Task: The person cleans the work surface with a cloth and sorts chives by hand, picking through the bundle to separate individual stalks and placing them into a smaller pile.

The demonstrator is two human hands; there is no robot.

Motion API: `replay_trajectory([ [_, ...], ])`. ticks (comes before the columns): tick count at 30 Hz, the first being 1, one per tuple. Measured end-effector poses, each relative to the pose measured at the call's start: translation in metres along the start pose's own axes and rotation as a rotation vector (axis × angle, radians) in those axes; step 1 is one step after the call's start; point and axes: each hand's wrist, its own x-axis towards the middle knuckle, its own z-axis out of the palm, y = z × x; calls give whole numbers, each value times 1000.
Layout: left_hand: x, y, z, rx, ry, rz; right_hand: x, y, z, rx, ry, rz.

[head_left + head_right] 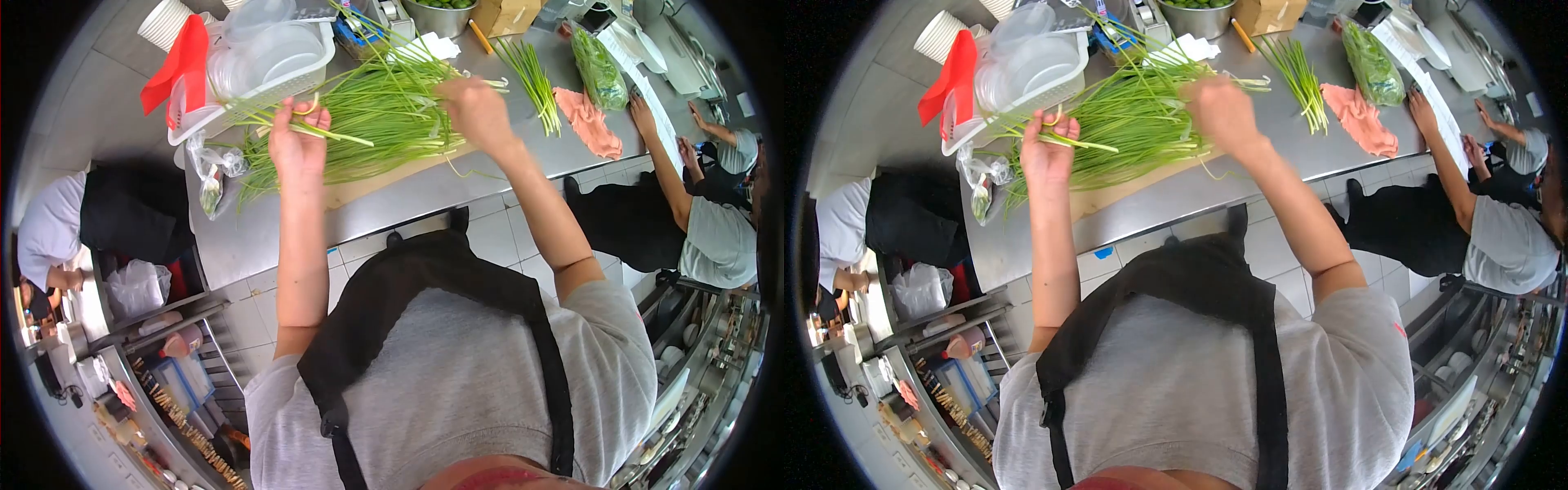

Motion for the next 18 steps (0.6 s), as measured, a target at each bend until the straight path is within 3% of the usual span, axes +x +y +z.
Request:
replay_trajectory([
  [2, 10, 6, -10, -55, -21, -28, -10, -9, 9, 159, -95, -114],
  [4, 17, 10, -20, -255, -200, -169, -16, -15, 20, 204, -469, -137],
  [5, 13, 11, -15, -254, -202, -167, -19, -19, 20, -18, -352, -161],
  [11, 3, 13, -18, -354, -192, -271, -23, -17, 32, -123, -323, -164],
  [15, -4, 12, -17, -324, -172, -255, -20, -19, 26, -93, -210, -190],
  [18, -8, 12, -14, -315, -230, -251, -4, -15, 4, 154, -90, -136],
])
